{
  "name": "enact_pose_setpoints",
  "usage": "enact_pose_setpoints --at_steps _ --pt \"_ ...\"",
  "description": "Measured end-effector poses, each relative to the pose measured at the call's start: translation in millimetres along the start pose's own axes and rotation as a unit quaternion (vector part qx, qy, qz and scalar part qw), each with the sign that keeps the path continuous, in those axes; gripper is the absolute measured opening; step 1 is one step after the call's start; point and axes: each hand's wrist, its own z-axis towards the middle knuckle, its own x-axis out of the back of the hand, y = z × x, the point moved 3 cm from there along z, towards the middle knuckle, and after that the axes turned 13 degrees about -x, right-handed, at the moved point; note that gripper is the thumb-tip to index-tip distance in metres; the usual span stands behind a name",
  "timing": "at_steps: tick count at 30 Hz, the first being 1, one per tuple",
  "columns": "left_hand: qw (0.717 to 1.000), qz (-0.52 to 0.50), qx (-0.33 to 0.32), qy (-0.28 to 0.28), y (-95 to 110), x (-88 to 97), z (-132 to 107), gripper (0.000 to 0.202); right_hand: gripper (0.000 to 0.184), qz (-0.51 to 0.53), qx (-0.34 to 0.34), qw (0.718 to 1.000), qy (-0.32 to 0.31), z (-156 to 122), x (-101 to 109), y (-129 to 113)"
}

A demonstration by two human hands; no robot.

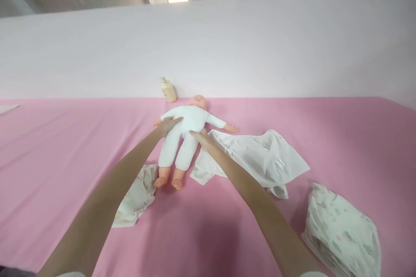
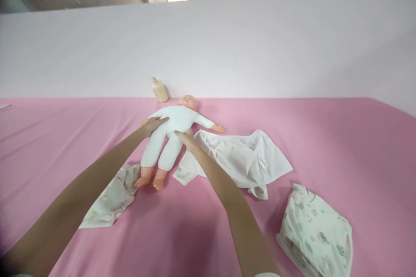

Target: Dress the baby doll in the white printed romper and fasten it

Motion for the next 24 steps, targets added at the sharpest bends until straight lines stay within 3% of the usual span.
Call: enact_pose_setpoints --at_steps 3,5,8,11,14,17,21,24 --pt "0.997 -0.047 -0.049 0.023 31 13.6 -9 0.047 0.022 0.154 -0.131 0.972 -0.119 -1 0 -12" --pt "0.988 -0.114 -0.104 0.030 56 20.5 -21 0.044 0.021 0.193 -0.128 0.962 -0.142 -2 14 -26" --pt "0.955 -0.238 -0.176 -0.022 94 16.2 -53 0.044 0.029 0.288 -0.089 0.936 -0.179 -12 51 -47" --pt "0.927 -0.310 -0.188 -0.099 117 -7.7 -90 0.049 0.036 0.275 -0.090 0.941 -0.175 -34 104 -57" --pt "0.920 -0.334 -0.145 -0.144 120 -44.1 -122 0.061 0.040 0.222 -0.103 0.959 -0.143 -61 157 -50" --pt "0.931 -0.329 -0.091 -0.132 109 -82.1 -149 0.093 0.042 0.173 -0.118 0.972 -0.109 -83 199 -32" --pt "0.925 -0.349 -0.072 -0.129 95 -122.4 -177 0.107 0.045 0.146 -0.157 0.971 -0.105 -99 233 -1" --pt "0.926 -0.339 -0.069 -0.149 85 -139.2 -189 0.107 0.049 0.152 -0.184 0.965 -0.107 -105 244 17"
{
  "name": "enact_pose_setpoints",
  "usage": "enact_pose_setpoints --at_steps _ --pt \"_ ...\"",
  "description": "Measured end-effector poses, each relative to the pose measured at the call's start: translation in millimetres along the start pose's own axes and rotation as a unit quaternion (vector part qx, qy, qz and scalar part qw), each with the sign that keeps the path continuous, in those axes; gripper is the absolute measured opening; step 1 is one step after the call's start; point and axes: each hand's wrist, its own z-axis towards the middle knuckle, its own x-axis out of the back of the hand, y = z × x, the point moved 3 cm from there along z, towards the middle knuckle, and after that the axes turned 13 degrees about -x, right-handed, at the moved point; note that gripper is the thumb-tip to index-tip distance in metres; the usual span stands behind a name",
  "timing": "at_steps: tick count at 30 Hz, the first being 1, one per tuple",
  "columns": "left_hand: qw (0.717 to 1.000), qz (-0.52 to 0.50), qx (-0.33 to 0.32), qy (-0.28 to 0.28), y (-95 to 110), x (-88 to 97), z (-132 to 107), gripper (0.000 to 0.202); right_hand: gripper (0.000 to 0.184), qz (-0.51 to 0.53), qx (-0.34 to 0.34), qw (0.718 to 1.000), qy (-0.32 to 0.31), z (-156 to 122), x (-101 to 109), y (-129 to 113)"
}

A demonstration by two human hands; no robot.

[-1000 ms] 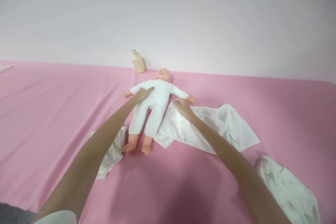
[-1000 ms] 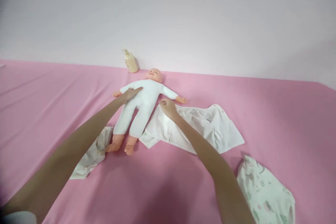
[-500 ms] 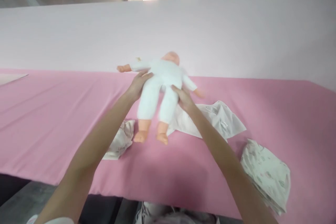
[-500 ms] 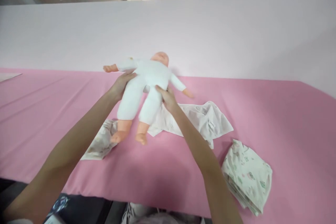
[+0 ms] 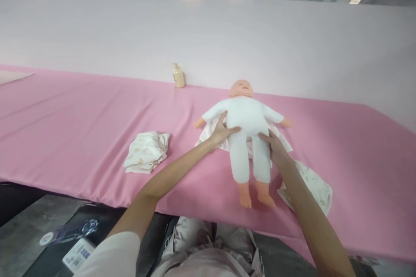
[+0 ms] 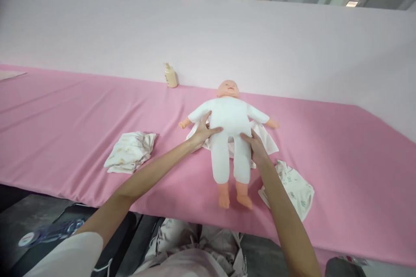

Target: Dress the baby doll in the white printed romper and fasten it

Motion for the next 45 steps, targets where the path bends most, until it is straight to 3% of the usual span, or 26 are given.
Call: enact_pose_setpoints --at_steps 10,13,14,16,18,20,23,25,27,31,35,40,42,45 --pt "0.997 0.025 0.054 -0.050 -52 7.7 1 0.107 0.050 -0.032 -0.041 0.998 0.045 2 13 36" --pt "0.996 0.034 0.051 -0.061 -67 11.0 4 0.111 0.055 -0.145 -0.006 0.981 0.126 7 16 42" --pt "0.996 0.042 0.044 -0.068 -69 12.0 5 0.111 0.056 -0.208 0.031 0.962 0.174 11 15 41" --pt "0.992 0.091 0.020 -0.088 -67 14.4 5 0.107 0.054 -0.340 0.139 0.896 0.250 20 7 34" --pt "0.974 0.194 -0.003 -0.122 -59 17.3 5 0.099 0.046 -0.455 0.249 0.816 0.256 34 -13 25" --pt "0.920 0.343 -0.007 -0.187 -46 20.3 4 0.087 0.041 -0.549 0.309 0.747 0.214 54 -39 15" --pt "0.816 0.505 0.007 -0.281 -24 28.1 5 0.069 0.041 -0.666 0.300 0.671 0.124 91 -80 2" --pt "0.771 0.553 0.023 -0.317 -13 35.4 7 0.056 0.048 -0.713 0.279 0.642 0.053 114 -104 -1" --pt "0.740 0.580 0.045 -0.338 -7 42.8 8 0.042 0.050 -0.729 0.266 0.630 0.009 133 -125 0" --pt "0.710 0.615 0.076 -0.335 -14 51.6 10 0.032 0.030 -0.706 0.250 0.663 -0.013 158 -147 10" --pt "0.712 0.645 0.078 -0.265 -35 56.4 26 0.033 0.033 -0.631 0.247 0.735 0.026 169 -133 4" --pt "0.728 0.672 0.051 -0.125 -55 59.6 67 0.047 0.039 -0.349 0.288 0.886 0.104 162 -97 -18" --pt "0.735 0.673 0.052 -0.061 -62 59.6 80 0.061 0.039 -0.270 0.314 0.904 0.110 154 -95 -21" --pt "0.758 0.648 0.070 -0.030 -73 60.4 92 0.080 0.044 -0.276 0.339 0.886 0.152 147 -101 -19"
